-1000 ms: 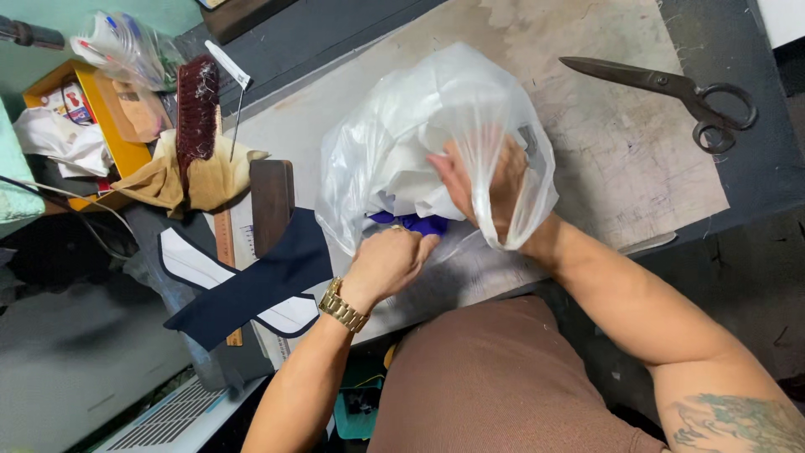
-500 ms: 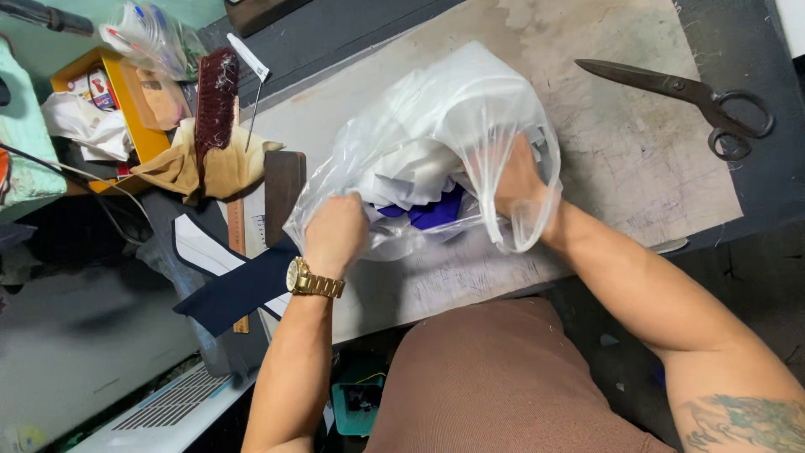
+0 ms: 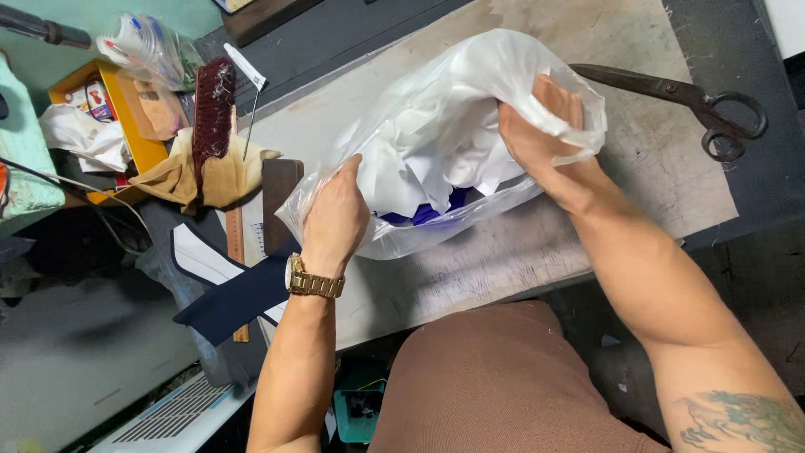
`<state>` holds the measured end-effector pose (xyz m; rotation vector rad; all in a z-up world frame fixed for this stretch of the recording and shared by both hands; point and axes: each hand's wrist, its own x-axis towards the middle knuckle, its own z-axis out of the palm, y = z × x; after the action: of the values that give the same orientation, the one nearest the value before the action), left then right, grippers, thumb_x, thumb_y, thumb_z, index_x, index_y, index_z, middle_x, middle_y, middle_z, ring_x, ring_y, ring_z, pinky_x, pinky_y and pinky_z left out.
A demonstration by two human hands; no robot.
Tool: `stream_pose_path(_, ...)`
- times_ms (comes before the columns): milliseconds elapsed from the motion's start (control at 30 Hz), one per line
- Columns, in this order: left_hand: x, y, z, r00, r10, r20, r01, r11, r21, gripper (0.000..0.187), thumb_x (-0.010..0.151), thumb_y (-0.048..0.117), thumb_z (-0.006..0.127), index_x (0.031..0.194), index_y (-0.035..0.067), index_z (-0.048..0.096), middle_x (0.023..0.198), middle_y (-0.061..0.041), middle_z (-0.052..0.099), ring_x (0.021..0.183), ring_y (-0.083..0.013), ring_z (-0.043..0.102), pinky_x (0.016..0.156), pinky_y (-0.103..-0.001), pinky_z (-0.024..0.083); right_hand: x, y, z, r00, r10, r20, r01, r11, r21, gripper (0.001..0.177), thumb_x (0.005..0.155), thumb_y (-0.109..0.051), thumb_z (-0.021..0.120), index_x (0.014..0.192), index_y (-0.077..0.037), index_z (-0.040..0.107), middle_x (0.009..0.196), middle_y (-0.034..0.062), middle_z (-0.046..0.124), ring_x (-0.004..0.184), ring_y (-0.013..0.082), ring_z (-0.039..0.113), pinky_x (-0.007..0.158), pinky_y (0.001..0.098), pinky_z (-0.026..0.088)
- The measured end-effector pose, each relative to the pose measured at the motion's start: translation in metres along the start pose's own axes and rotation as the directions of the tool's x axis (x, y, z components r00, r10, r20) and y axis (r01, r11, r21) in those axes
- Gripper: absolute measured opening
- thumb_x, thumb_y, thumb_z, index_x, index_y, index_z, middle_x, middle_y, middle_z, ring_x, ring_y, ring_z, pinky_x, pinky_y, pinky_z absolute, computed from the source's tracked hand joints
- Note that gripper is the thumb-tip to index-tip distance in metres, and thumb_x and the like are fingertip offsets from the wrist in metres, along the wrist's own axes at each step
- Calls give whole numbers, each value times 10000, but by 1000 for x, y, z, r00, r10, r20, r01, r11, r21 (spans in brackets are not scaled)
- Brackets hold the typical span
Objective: The person removes a piece of white fabric from a plastic bag, aligns a blue fabric pattern over it, and uses shears to cut the white fabric to match the pattern's shape, then irons the combined pieces.
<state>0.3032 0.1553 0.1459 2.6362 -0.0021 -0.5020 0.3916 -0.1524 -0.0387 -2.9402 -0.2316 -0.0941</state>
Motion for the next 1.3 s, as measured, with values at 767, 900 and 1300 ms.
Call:
stream_pose_path(767,16,84,-11,898,435,-57,-439,888,-135,101,907,187,752,932,91,737,940,-129,706,845,-369,729,696,-471,600,12,-45,-109,1000,-4,0,4,999,48,126,915,-285,687,1008,-204,710,844,33,692,875,262,741,662,480,601)
stream_pose_path(900,-24,91,-110,858,341,-385,-499,730,-467,169,1016,162,606,976,6,659,995,-129,717,754,-212,610,666,-299,469,17,-46,-113,998,-45,38,31,953,302,124,968,-249,601,959,-126,608,853,77,651,849,315,627,744,460,519)
stream_pose_path(1300,-50,88,-191,827,211,-522,-561,385,-733,234,1076,285,601,1139,65,550,939,-48,625,817,-163,691,693,-285,610,17,-125,-252,903,-422,78,98,379,920,392,953,-367,616,1173,-43,612,1125,75,611,930,225,457,895,385,422)
